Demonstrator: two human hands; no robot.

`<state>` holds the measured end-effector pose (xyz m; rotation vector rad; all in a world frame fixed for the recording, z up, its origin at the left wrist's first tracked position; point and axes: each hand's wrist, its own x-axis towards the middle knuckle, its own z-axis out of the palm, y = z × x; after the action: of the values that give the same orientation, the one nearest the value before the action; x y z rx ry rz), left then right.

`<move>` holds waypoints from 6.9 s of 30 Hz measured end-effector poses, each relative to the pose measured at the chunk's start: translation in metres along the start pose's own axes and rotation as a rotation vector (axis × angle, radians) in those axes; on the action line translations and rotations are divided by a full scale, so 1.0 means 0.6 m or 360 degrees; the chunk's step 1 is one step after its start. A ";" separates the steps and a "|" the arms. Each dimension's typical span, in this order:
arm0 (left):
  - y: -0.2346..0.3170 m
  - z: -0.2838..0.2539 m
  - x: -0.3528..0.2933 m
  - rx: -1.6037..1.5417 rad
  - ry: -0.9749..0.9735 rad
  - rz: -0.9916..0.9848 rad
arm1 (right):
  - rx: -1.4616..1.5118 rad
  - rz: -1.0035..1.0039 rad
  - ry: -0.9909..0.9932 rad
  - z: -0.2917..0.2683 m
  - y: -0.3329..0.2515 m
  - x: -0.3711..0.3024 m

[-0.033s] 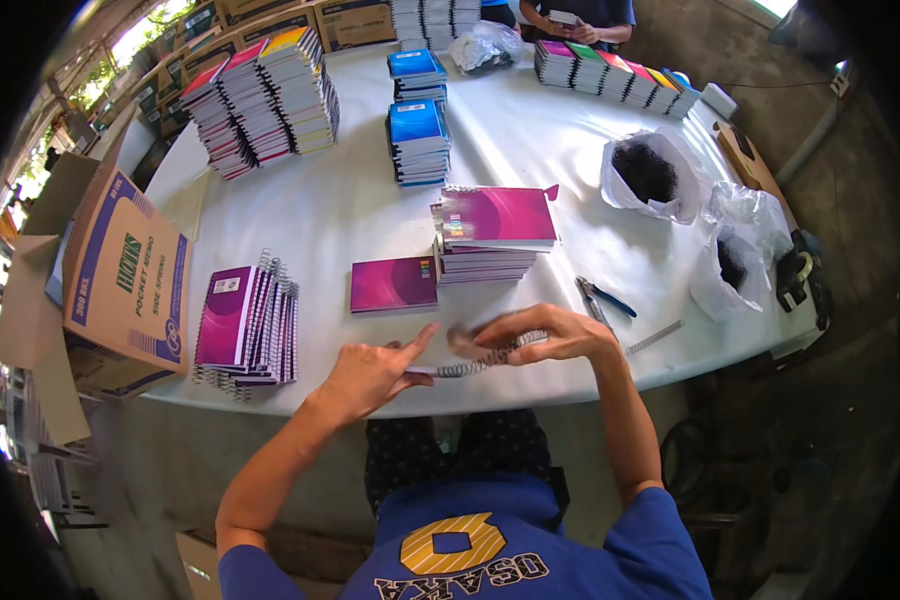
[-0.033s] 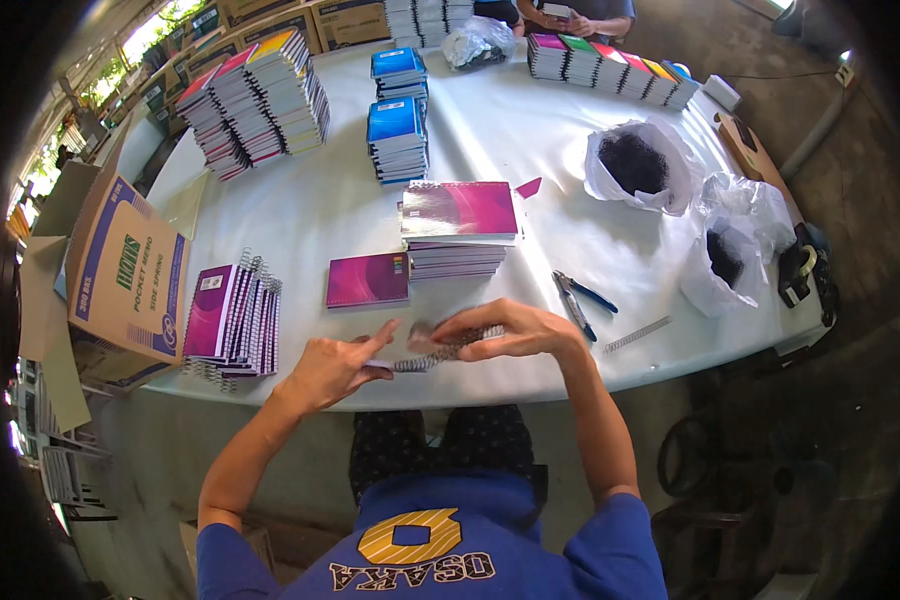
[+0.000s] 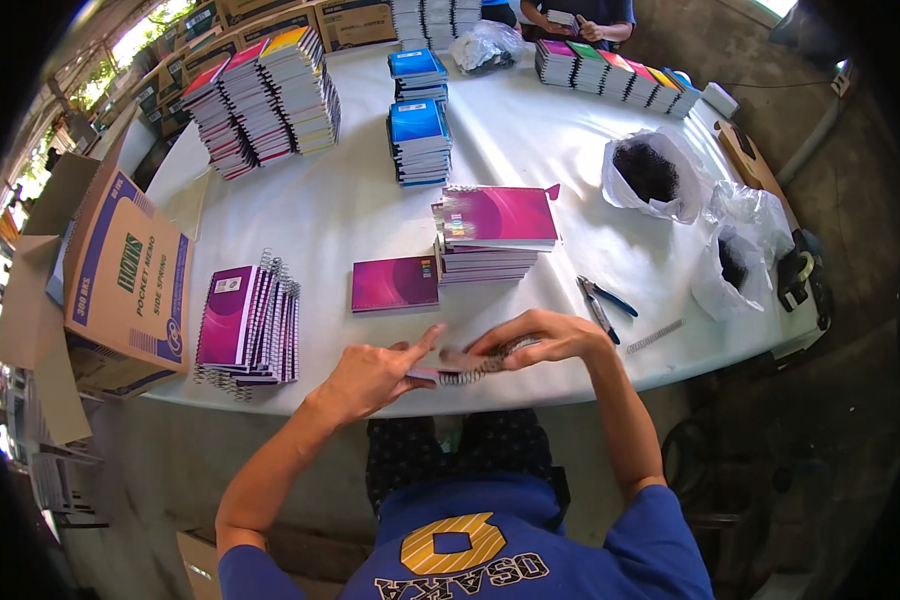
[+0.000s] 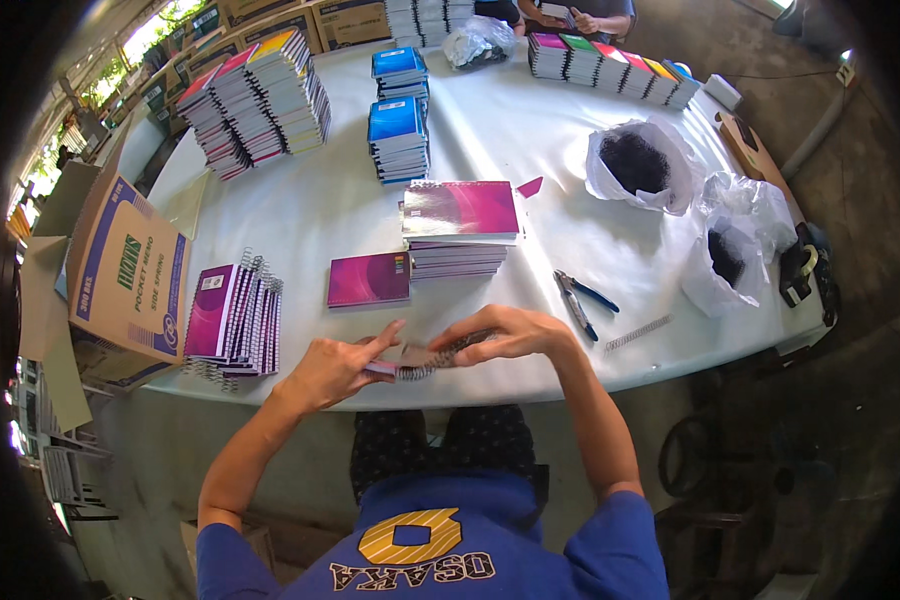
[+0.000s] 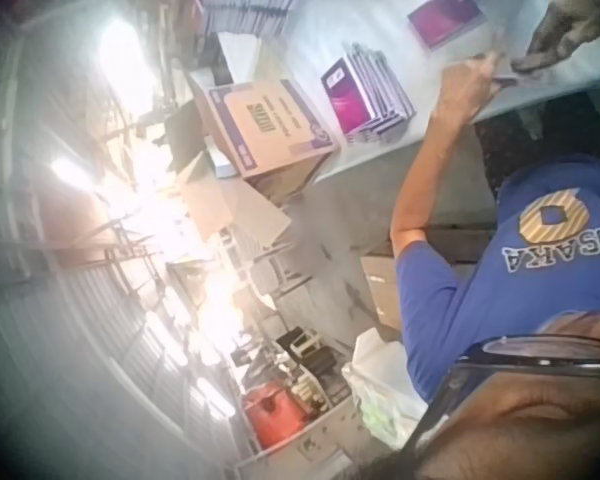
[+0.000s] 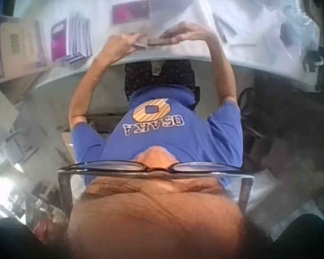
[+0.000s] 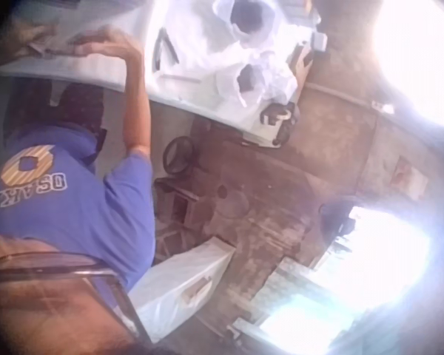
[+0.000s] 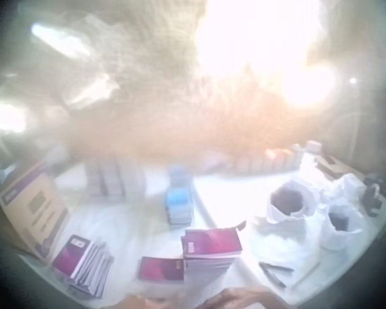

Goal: The person inserts plastic spiral spines into stacks of notebook pages by hand and then trims the excess spine using a pair of snips.

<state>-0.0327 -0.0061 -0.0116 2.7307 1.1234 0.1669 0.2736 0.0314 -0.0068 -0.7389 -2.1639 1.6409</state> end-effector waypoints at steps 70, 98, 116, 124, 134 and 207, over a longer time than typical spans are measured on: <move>-0.044 0.096 -0.052 -0.1708 0.0871 -0.0548 | 0.0373 -0.0065 -0.0076 0.040 0.000 0.116; -0.049 0.018 -0.042 -0.2082 0.0712 -0.0390 | -0.1242 0.0084 0.0614 0.055 0.062 0.006; 0.022 0.110 -0.011 -0.0228 0.1028 -0.0414 | -0.2037 0.0675 0.1649 -0.045 0.136 -0.283; 0.038 0.095 0.000 -0.0066 0.1051 -0.0623 | -0.2033 0.0625 0.1697 0.042 0.120 -0.124; 0.051 0.072 0.009 -0.0067 0.1170 -0.0553 | -0.1273 -0.0332 0.1181 0.206 -0.032 0.024; 0.055 0.040 0.023 0.0062 0.0273 -0.0073 | -0.0188 -0.0114 0.1242 0.193 0.036 0.041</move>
<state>0.0038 -0.0221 -0.0279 2.7650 1.2442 0.3834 0.1950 -0.0414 -0.0620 -1.0920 -1.6864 0.9496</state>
